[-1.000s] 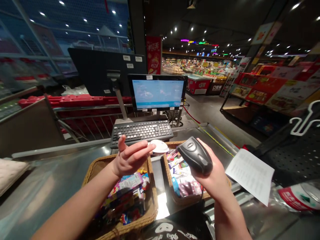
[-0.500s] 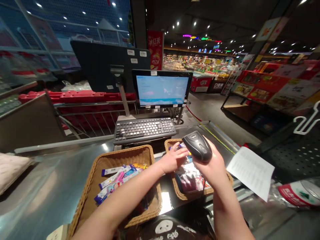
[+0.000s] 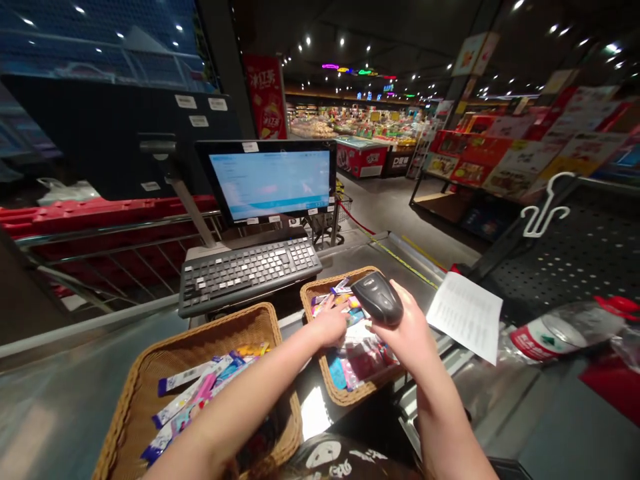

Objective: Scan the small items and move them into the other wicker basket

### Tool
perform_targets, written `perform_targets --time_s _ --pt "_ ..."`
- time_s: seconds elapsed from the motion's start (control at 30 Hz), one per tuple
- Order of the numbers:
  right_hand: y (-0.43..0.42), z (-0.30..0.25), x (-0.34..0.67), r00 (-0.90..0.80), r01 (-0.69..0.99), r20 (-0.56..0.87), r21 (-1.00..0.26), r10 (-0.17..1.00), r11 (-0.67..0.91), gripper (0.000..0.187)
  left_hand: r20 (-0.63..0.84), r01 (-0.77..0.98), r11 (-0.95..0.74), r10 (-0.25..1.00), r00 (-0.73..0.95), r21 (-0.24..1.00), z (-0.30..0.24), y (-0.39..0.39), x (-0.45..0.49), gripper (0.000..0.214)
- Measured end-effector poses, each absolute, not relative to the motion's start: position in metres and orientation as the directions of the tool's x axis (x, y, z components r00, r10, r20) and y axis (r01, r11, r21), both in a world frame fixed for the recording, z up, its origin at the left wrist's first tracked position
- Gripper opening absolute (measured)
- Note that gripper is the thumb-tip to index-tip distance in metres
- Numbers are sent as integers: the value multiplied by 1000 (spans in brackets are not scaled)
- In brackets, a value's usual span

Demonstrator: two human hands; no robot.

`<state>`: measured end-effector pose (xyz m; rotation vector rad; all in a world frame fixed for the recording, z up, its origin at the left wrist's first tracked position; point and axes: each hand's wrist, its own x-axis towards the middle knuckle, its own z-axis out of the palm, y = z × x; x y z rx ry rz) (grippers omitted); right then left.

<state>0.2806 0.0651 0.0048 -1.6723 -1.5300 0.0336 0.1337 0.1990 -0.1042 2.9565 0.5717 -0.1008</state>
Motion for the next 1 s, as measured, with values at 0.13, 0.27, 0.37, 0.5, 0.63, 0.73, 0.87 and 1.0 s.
perform_targets --time_s 0.13,0.27,0.37,0.5,0.63,0.73,0.87,1.0 --pt "69 5 285 238 796 504 -592 830 131 54 -155 452 -890 439 885 62 -100 202 131 35" --pt "70 7 289 229 801 509 -583 830 137 53 -182 488 -873 478 859 9 -109 196 136 66" --pt "70 7 289 236 805 501 -580 833 122 54 -192 496 -868 489 851 -9 -118 189 140 61" --pt "69 8 288 228 799 501 -586 835 133 55 -174 490 -869 474 863 63 -118 183 141 50" --pt "69 8 288 252 787 511 -602 822 133 56 69 493 -842 517 853 218 -100 182 134 47" --pt "67 9 286 265 786 528 -603 807 137 56 213 554 -793 604 768 253 -74 184 124 50" --pt "66 15 273 243 781 585 -591 774 202 55 392 672 -720 676 624 172 -22 188 101 34" --pt "63 26 249 128 786 641 -531 757 316 51 523 805 -588 713 467 82 30 185 72 39"
